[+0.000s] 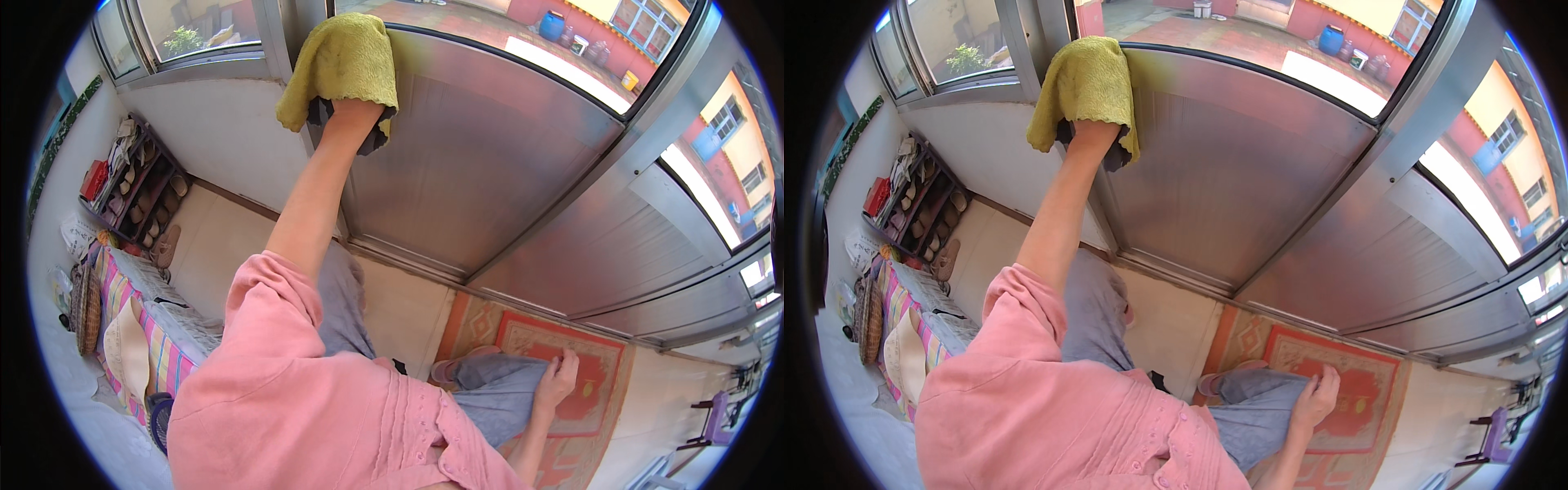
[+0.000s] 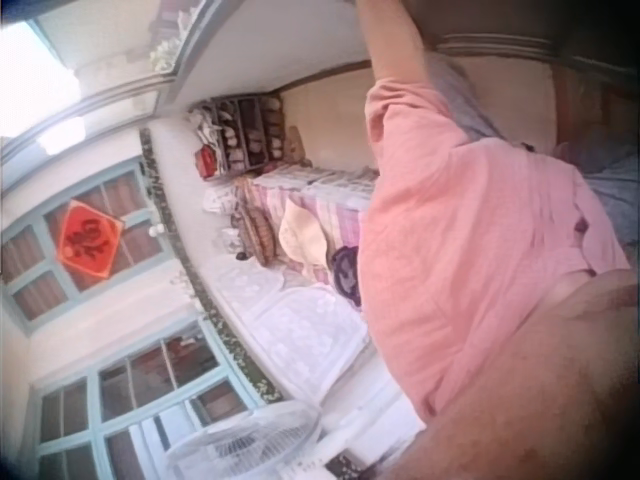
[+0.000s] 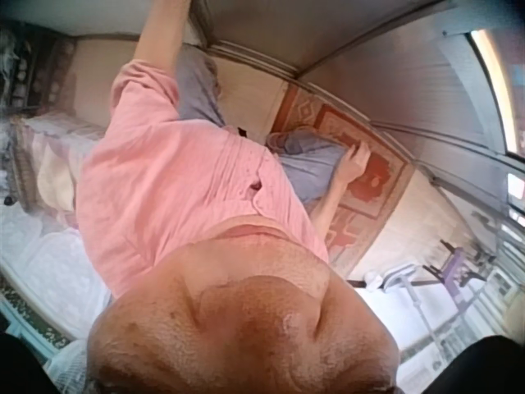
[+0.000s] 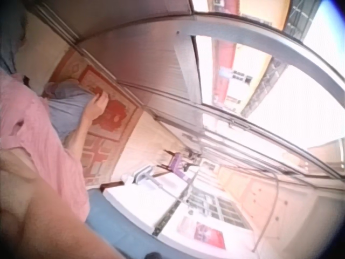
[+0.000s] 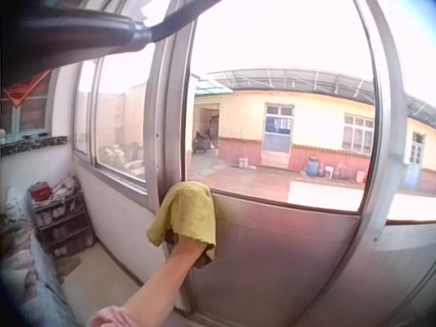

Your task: The person wipes the surface of a metal door with a green cloth. They systematically clean the upper and middle sections of the door, moving the cloth in circular and vertical motions. The person occasionally adjusts the cloth in their hand to use a different side.

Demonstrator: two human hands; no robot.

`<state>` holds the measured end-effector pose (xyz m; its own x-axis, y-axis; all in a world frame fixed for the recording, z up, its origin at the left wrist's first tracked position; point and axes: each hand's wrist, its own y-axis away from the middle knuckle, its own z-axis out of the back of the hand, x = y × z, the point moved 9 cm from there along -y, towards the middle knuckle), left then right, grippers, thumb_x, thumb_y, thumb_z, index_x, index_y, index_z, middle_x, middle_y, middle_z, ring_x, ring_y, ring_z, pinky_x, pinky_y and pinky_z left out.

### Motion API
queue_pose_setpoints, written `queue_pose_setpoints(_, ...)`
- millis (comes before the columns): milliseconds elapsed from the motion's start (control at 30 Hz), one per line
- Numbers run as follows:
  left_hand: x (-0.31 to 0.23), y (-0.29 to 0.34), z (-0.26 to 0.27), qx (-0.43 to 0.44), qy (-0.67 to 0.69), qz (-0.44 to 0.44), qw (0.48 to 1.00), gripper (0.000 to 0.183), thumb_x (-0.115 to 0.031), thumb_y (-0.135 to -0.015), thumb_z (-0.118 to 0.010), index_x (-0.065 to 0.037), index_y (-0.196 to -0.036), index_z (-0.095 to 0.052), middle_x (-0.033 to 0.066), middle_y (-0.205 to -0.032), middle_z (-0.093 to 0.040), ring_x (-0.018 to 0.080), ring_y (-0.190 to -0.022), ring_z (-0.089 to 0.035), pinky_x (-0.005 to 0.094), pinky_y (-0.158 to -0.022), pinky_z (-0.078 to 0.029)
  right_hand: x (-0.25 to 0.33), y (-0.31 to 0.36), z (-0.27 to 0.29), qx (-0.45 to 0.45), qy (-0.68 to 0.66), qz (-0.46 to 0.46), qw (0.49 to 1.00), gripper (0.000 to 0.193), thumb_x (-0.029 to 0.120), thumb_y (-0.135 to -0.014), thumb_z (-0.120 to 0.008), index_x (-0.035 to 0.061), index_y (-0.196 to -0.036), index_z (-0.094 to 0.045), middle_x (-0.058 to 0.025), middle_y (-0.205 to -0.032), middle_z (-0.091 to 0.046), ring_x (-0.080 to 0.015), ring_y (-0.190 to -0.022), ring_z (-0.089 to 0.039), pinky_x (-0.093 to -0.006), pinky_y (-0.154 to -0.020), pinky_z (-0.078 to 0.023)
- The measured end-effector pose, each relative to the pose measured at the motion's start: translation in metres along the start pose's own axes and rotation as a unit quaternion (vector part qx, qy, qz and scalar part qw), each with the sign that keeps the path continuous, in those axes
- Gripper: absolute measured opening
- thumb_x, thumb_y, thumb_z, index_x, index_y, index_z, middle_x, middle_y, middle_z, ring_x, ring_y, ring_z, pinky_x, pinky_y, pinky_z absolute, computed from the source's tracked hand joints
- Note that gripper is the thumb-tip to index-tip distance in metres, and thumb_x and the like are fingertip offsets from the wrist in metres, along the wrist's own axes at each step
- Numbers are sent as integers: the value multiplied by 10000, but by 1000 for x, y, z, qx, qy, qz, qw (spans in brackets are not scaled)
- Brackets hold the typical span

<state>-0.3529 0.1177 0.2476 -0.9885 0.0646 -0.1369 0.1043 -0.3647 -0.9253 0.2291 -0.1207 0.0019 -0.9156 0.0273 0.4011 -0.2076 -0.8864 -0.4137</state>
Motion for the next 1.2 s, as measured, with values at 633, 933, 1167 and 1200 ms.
queue_pose_setpoints(633,1,-8,14,-7,-2,-77,997,627,-412,-999,-580,-132,-1541,-435,110,-1559,-460,303,-1468,-389,505,-1229,-280,-1,-4,-6,11,10,9,1000,303,-10,-900,-625,-22,-1202,-649,-212,-1187,-656,-397,-1103,-641,-453,-933,-520)
queue_pose_setpoints(933,-40,1,-20,31,-2,-76,997,641,-393,-1044,-509,-133,-1602,-331,96,-1649,-342,302,-1533,-289,494,-1277,-181,5,-6,0,5,-4,15,1000,300,5,-910,-627,-32,-1207,-643,-210,-1208,-654,-398,-1129,-632,-457,-952,-515)
queue_pose_setpoints(1167,-151,5,-20,36,-5,-174,984,636,-374,-999,-565,-129,-1562,-397,95,-1578,-441,301,-1477,-383,507,-1251,-240,31,-17,1,-9,-12,43,999,286,26,-915,-639,-15,-1197,-661,-200,-1218,-664,-390,-1113,-639,-452,-944,-526)
queue_pose_setpoints(1200,-167,7,-16,-4,28,-191,981,634,-373,-994,-570,-129,-1555,-407,94,-1565,-456,301,-1465,-398,507,-1245,-250,32,-16,1,-12,-14,47,999,285,26,-914,-642,-13,-1196,-663,-198,-1215,-666,-390,-1108,-641,-451,-940,-529)
